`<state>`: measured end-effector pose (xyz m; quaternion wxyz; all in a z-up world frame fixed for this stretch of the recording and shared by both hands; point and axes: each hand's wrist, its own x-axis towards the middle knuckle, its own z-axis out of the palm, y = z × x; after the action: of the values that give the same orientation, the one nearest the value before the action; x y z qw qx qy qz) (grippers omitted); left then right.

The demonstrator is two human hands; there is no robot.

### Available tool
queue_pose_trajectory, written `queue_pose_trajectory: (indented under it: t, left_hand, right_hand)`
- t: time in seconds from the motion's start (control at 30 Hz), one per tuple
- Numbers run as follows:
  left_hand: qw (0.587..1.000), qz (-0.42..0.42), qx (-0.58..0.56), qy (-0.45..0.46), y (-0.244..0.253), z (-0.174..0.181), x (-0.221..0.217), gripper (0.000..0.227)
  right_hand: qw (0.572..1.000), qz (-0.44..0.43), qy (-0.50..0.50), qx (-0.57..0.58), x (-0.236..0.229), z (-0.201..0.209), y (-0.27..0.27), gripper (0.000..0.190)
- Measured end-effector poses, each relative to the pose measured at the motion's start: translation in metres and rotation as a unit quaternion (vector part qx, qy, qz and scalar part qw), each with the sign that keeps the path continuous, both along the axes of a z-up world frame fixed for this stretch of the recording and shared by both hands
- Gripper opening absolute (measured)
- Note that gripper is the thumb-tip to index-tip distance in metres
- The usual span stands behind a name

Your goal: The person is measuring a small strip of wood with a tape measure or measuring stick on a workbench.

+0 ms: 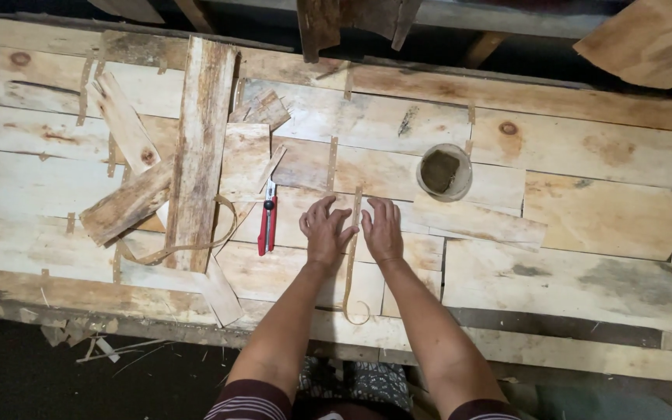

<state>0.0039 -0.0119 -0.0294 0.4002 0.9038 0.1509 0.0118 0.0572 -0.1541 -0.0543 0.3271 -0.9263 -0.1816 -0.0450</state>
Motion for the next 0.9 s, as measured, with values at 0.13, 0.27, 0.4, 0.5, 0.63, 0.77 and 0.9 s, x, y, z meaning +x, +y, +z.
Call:
queue_pose_trajectory:
  t: [0.13,0.27,0.4,0.5,0.63,0.77,0.9]
  left_hand:
    - [0.999,-0.030,-0.004,0.032,0.002,0.015,-0.002,0.046]
    - [0.998,-0.047,-0.011,0.046,0.005,0.009,-0.004,0.057]
    - [0.996,-0.063,-0.023,0.061,0.008,0.009,-0.004,0.065]
    - [0.995,-0.070,-0.018,0.064,0.008,0.009,-0.006,0.067]
    - [0.993,-0.087,0.004,0.073,0.010,0.008,-0.007,0.073]
    - [0.991,-0.100,-0.006,0.090,0.012,0.004,-0.005,0.080]
    - [0.989,-0.110,-0.022,0.102,0.014,0.001,-0.005,0.086]
  right_hand:
    - [1.000,-0.002,0.027,-0.002,0.000,0.005,0.000,0.032]
    - [1.000,0.002,0.018,-0.001,0.000,0.005,0.000,0.032]
    - [1.000,0.009,0.005,0.001,0.000,0.004,-0.001,0.031]
    - [1.000,0.004,0.018,-0.003,0.000,0.004,0.000,0.032]
    - [1.000,0.002,0.016,0.008,0.000,0.004,0.000,0.032]
    - [1.000,0.000,0.012,-0.004,0.001,0.005,0.000,0.031]
    - [1.000,0.004,0.016,-0.004,0.000,0.006,0.000,0.031]
